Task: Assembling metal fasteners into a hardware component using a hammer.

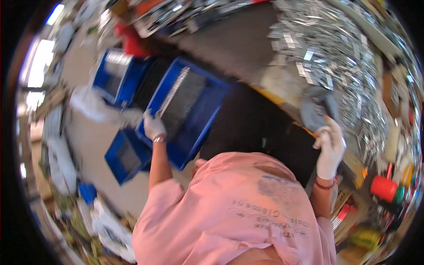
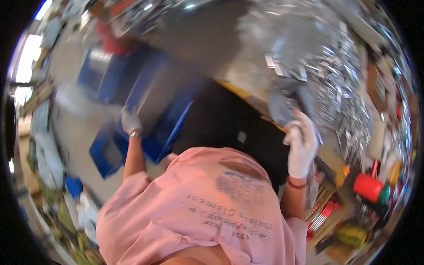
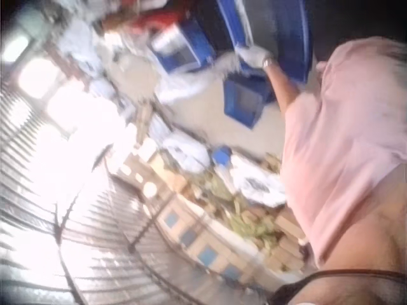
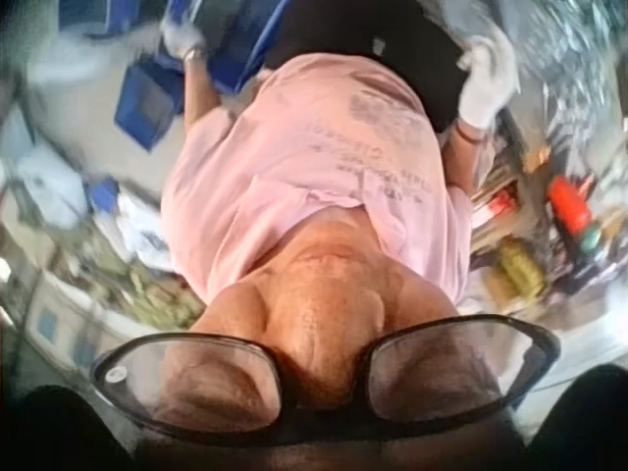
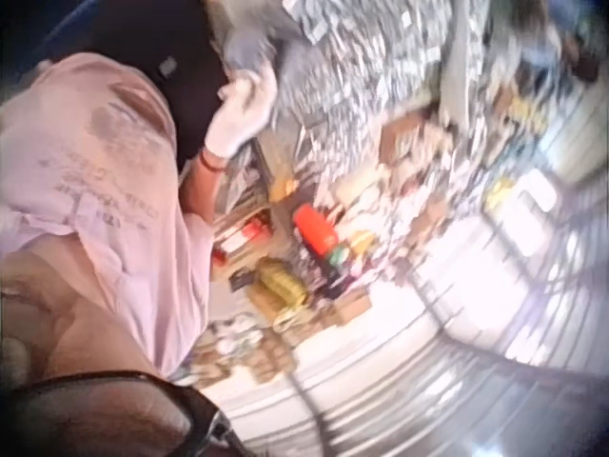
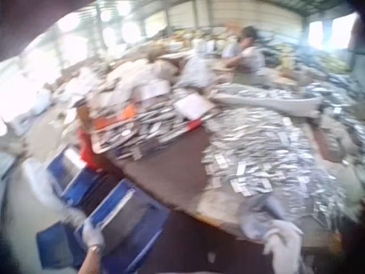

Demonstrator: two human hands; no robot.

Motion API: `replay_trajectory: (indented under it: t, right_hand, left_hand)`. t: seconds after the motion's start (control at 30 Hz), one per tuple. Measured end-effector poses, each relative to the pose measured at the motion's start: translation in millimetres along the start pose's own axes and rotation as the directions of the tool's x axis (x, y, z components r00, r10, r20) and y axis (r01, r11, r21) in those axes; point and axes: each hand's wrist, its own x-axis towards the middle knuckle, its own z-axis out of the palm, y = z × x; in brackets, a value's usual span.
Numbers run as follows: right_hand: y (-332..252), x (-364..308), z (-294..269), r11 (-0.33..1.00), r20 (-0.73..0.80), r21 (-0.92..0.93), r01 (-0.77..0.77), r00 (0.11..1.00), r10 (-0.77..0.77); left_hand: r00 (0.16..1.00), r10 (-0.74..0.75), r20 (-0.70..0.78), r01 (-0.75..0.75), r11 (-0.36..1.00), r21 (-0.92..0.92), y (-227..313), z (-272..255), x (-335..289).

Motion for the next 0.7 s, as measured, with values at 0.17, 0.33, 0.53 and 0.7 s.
replay_trajectory:
  t: [0.17, 0.33, 0.53, 0.7]
  right_hand:
    - [-1.5, -0.9, 2.3, 0.989, 0.022, 0.111, -0.098, 0.995, 0.096]
    - [-5.6, -3.7, -1.1, 0.981, 0.033, 0.131, -0.143, 0.990, 0.140]
    - [-15.1, -29.4, -24.2, 0.983, -0.048, 0.085, -0.160, 0.985, 0.165]
    - [-13.3, -45.7, -49.0, 0.994, -0.096, -0.055, -0.091, 0.992, 0.086]
  left_hand:
    - [0.857, 0.490, -0.160, -0.502, 0.724, -0.473, 207.9, -21.5, -9.3]
    - [0.284, 0.953, -0.101, -0.761, 0.160, -0.629, 402.3, -40.3, -76.3]
    - [0.040, 0.999, 0.006, -0.841, 0.037, -0.540, 477.4, 38.9, -79.6]
    - [-0.059, 0.997, -0.046, -0.850, -0.074, -0.522, 480.9, 32.6, -75.1]
